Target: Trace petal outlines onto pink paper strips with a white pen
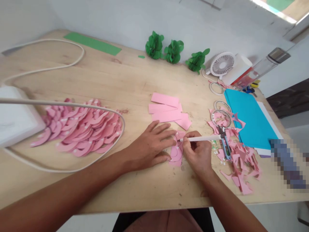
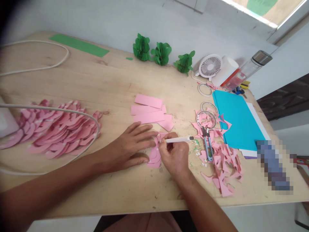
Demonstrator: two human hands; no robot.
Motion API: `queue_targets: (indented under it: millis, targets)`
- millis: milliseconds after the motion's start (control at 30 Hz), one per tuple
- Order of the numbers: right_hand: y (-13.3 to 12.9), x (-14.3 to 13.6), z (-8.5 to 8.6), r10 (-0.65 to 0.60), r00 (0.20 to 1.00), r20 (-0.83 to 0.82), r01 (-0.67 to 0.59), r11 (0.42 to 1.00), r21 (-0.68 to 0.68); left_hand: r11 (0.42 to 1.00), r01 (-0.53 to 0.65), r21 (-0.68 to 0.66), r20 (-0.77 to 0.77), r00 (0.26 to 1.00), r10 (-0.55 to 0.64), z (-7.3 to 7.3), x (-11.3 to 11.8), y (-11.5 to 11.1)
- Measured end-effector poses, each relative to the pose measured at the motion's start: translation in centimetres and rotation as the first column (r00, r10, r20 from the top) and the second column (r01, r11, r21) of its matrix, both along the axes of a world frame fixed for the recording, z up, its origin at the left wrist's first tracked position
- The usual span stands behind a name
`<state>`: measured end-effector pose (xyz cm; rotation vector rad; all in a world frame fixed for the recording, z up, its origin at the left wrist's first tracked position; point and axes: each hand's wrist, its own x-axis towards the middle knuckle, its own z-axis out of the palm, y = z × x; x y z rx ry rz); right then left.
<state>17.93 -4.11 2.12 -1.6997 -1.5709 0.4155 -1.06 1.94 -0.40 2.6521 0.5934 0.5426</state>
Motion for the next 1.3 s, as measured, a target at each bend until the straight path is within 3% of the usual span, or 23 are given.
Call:
queue_targets:
  millis: [733, 933, 1300]
  targets:
    - [-0.05, -0.04, 0.20, 0.002, 1.000, 0.018, -0.002, 1.000, -0.013, 1.000, 0.004, -0.004, 0.005, 1.000, -0.004, 0.07, -0.04, 0.05]
    - [-0.04, -0.03, 0.20, -0.009, 0.995, -0.095, 0.008, 1.000, -0.009, 1.000, 0.001, -0.002, -0.006, 1.000, -0.001, 0.27, -0.01, 0.04]
    - [-0.26, 0.05, -0.44, 0.072, 0.993, -0.094, -0.078, 0.995, -0.054, 1.000, -0.002, 0.006, -0.014, 1.000, 0.002, 0.30, 0.02, -0.04]
